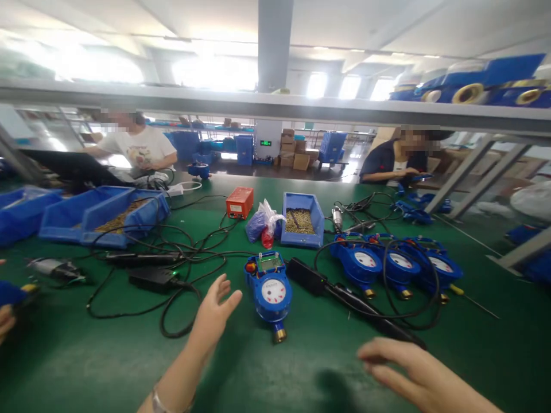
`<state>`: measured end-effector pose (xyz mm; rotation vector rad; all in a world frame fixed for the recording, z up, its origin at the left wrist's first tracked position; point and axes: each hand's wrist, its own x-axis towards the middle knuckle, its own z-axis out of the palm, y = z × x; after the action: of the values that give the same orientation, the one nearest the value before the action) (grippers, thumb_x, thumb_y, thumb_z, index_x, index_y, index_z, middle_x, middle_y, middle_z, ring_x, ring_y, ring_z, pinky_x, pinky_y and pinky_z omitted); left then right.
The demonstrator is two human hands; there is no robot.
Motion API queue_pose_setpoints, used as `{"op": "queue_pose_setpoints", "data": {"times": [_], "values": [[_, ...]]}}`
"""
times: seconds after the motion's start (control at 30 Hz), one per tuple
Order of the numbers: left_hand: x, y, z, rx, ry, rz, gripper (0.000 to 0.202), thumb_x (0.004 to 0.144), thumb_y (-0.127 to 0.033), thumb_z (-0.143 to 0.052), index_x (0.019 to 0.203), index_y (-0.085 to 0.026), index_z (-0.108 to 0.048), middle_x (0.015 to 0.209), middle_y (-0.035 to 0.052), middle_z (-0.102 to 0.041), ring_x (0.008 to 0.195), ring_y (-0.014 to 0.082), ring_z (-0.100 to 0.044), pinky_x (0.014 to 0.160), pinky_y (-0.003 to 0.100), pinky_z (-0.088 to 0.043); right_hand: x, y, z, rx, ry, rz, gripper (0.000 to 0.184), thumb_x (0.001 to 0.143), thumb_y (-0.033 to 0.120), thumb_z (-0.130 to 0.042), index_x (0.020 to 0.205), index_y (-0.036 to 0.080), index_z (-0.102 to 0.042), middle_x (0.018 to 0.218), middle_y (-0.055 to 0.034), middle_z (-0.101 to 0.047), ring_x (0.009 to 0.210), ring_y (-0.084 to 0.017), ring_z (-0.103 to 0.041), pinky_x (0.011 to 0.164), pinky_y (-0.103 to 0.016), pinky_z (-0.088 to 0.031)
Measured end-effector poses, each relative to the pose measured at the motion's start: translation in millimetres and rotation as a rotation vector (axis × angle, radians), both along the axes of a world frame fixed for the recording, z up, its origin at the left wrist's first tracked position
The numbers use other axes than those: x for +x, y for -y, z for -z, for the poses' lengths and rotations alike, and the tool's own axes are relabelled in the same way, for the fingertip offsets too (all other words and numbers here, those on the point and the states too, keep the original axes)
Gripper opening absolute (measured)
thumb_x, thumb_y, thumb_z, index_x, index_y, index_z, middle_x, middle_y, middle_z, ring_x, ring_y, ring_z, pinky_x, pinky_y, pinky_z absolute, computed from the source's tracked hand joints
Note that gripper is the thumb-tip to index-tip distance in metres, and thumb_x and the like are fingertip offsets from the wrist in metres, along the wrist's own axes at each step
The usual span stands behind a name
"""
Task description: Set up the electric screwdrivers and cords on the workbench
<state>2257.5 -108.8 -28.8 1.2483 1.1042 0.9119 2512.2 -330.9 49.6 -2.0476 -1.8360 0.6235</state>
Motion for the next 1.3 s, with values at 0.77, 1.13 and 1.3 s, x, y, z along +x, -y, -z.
{"op": "queue_pose_setpoints", "data": {"times": [0.77,1.13,1.3], "values": [[55,-28,26.8,-0.276,0.3,0.307,0.077,0.057,-0.031,-0.076,0.121,-0.019,-0.036,0.113,0.0095,-0.057,0.101,0.0244,-0.056,0.093,0.037,-0.042,56,-97,107.0,0.002,0.696,0.399,0.045,0.079,0.01,-0.055,0.123,0.008,-0.047,0.11,-0.0134,-0.055,0.1,-0.026,-0.052,0.089,-0.036,-0.043],[41,53,24.1,-0.343,0.262,0.237,0.078,0.06,-0.038,-0.074,0.125,-0.022,-0.034,0.119,0.0094,-0.055,0.109,0.0283,-0.052,0.093,0.038,-0.041,59,-33,66.4,0.046,0.572,0.367,0.021,0.088,0.019,-0.048,0.077,0.016,-0.065,0.083,-0.0059,-0.057,0.084,-0.02,-0.052,0.075,-0.032,-0.043],[58,74,21.2,-0.318,0.318,0.202,0.085,0.061,-0.038,-0.073,0.13,-0.02,-0.026,0.125,0.0121,-0.05,0.111,0.0279,-0.05,0.097,0.039,-0.039,65,-54,66.2,0.014,0.522,0.152,0.017,0.081,0.024,-0.061,0.095,0.015,-0.061,0.09,-0.007,-0.054,0.086,-0.021,-0.052,0.075,-0.033,-0.044]]}}
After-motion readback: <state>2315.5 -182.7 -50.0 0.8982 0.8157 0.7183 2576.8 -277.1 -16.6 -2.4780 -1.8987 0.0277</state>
